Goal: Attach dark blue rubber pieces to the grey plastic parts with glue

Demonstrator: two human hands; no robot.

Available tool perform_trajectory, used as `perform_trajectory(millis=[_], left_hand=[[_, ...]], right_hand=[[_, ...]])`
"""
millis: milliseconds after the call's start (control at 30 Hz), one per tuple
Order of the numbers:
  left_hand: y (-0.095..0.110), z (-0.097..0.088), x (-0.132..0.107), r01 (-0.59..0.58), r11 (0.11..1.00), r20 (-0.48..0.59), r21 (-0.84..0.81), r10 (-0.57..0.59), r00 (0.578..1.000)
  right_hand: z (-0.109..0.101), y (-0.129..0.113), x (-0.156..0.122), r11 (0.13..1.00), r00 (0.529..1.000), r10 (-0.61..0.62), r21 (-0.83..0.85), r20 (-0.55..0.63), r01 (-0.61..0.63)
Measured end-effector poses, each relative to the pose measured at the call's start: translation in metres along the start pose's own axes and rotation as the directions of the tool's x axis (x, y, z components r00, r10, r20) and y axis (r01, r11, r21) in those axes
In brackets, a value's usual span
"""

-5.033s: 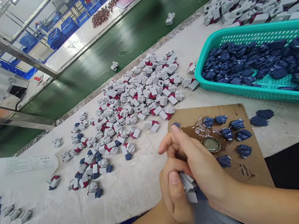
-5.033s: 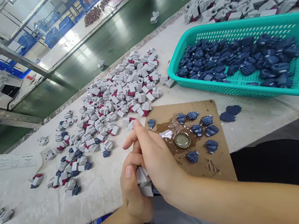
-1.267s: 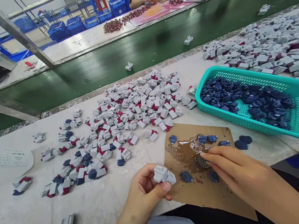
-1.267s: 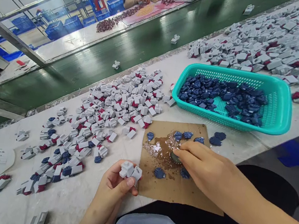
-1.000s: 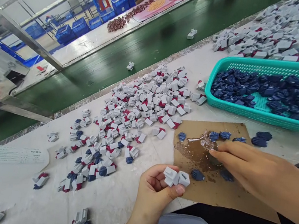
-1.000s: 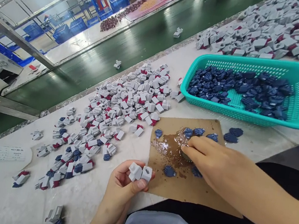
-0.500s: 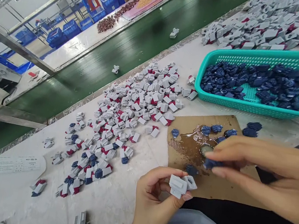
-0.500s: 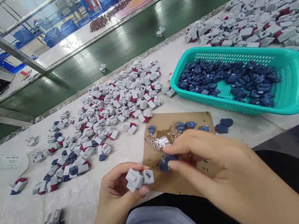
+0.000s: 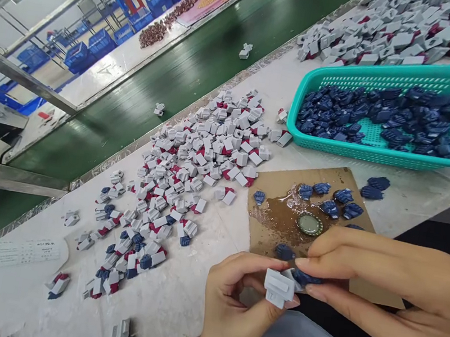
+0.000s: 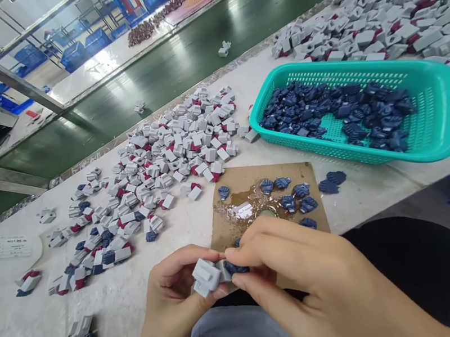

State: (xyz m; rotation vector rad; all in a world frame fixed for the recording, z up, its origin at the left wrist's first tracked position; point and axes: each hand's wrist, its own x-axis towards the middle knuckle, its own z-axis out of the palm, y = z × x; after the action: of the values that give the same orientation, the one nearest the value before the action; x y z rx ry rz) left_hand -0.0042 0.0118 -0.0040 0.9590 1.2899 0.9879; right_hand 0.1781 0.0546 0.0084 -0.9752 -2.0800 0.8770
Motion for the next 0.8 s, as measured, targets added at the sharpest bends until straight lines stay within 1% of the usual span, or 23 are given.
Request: perform_trajectory(millis=[100, 200, 233, 267, 300, 367, 400, 433, 500, 533, 567, 600, 667, 733, 800], left_hand=[[-0.003, -0.002, 0.002, -0.039, 0.999, 0.021, 0.025, 0.038, 0.999], [-0.004, -0.001, 0.004, -0.045, 0.999, 0.036, 0.011, 0.044, 0.998], [-0.004, -0.001, 0.004, -0.055, 0.998, 0.048, 0.029, 0.054, 0.997], [-0.003, 0.000, 0.005, -0.075, 0.995, 0.064, 0.059, 0.071, 0.995], [-0.002, 0.001, 0.005, -0.107, 0.990, 0.084, 0.093, 0.099, 0.992], [0.000, 0.004, 0.006, -0.186, 0.971, 0.126, 0.153, 0.168, 0.978], [0.001, 0.005, 0.007, -0.226, 0.959, 0.141, 0.169, 0.203, 0.969], [0.001, 0.007, 0.007, -0.263, 0.948, 0.147, 0.180, 0.239, 0.960], [0.000, 0.009, 0.009, -0.325, 0.925, 0.137, 0.197, 0.302, 0.943], [-0.001, 0.010, 0.009, -0.350, 0.915, 0.125, 0.202, 0.330, 0.936], [-0.003, 0.011, 0.009, -0.373, 0.905, 0.110, 0.206, 0.357, 0.928], [-0.006, 0.012, 0.009, -0.388, 0.897, 0.095, 0.211, 0.377, 0.921], [-0.011, 0.013, 0.009, -0.402, 0.890, 0.062, 0.216, 0.398, 0.915], [-0.014, 0.013, 0.011, -0.381, 0.898, 0.028, 0.218, 0.385, 0.923], [-0.013, 0.011, 0.014, -0.349, 0.915, 0.029, 0.203, 0.351, 0.936]], right_hand=[[0.000, 0.002, -0.001, 0.988, 0.998, 0.054, 0.140, 0.041, -0.060], [-0.005, 0.007, 0.008, 0.971, 0.987, 0.091, 0.207, 0.129, -0.117], [-0.007, 0.007, 0.013, 0.959, 0.981, 0.132, 0.233, 0.144, -0.163], [-0.008, 0.007, 0.020, 0.938, 0.972, 0.192, 0.266, 0.135, -0.223], [-0.007, 0.006, 0.027, 0.905, 0.957, 0.274, 0.310, 0.094, -0.290], [-0.001, 0.001, 0.043, 0.799, 0.892, 0.451, 0.438, 0.020, -0.413], [0.004, -0.003, 0.049, 0.733, 0.858, 0.512, 0.504, 0.035, -0.458], [0.010, -0.006, 0.055, 0.666, 0.835, 0.541, 0.556, 0.097, -0.496], [0.021, -0.011, 0.064, 0.536, 0.789, 0.550, 0.609, 0.275, -0.585], [0.025, -0.012, 0.066, 0.483, 0.763, 0.547, 0.614, 0.344, -0.624], [0.029, -0.012, 0.068, 0.448, 0.744, 0.549, 0.618, 0.381, -0.647], [0.031, -0.011, 0.069, 0.431, 0.737, 0.554, 0.624, 0.387, -0.652], [0.034, -0.008, 0.069, 0.441, 0.742, 0.567, 0.629, 0.357, -0.640], [0.039, -0.006, 0.070, 0.468, 0.751, 0.569, 0.619, 0.336, -0.631], [0.044, -0.006, 0.072, 0.483, 0.760, 0.564, 0.617, 0.324, -0.622]])
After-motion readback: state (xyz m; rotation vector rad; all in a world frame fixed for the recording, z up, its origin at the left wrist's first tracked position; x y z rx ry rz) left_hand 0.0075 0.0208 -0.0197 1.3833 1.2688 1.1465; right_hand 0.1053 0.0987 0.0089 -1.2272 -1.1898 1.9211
